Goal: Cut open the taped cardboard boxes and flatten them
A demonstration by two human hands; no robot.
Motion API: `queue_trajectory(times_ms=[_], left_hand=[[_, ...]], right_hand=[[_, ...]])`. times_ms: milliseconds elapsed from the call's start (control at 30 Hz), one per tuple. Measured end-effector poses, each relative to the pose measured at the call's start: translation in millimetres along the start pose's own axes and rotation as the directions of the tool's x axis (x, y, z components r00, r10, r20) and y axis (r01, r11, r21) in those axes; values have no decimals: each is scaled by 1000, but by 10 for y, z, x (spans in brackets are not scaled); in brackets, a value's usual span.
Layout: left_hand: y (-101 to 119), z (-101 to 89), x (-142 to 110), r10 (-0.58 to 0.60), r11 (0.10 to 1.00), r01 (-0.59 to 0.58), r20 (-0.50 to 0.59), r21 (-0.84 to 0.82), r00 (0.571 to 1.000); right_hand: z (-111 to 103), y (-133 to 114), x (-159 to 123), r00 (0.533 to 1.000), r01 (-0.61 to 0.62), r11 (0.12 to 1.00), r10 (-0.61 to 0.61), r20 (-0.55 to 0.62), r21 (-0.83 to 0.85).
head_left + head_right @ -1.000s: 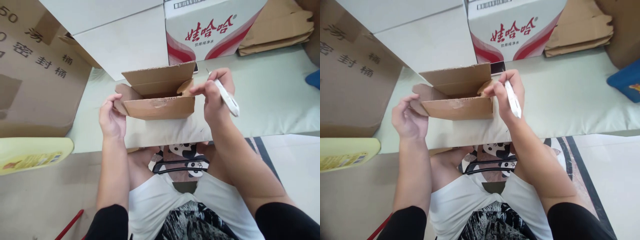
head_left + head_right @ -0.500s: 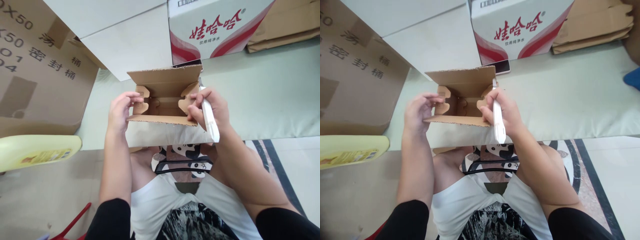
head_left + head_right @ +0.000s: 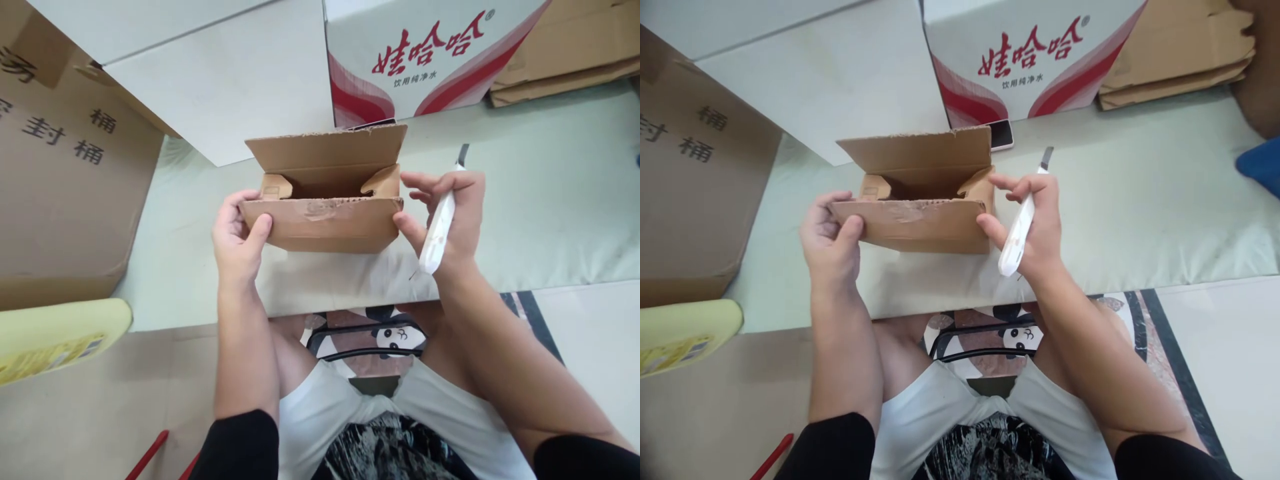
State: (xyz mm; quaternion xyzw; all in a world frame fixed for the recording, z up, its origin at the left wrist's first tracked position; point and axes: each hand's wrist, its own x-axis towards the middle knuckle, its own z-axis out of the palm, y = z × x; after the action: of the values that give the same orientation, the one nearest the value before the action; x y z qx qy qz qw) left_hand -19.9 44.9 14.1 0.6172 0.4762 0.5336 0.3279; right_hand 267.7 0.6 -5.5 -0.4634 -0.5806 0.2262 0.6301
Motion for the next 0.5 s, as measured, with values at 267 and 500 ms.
queue_trajectory(times_ms=[267, 500], left_hand=[[-249, 10, -41, 123, 992, -125, 58, 17, 991], [-149, -31, -76, 115, 992, -119, 106, 29, 988]], right_hand=[[137, 213, 143, 989, -70, 988, 50, 142, 140], [139, 163, 135, 991, 58, 996, -67, 119, 72]])
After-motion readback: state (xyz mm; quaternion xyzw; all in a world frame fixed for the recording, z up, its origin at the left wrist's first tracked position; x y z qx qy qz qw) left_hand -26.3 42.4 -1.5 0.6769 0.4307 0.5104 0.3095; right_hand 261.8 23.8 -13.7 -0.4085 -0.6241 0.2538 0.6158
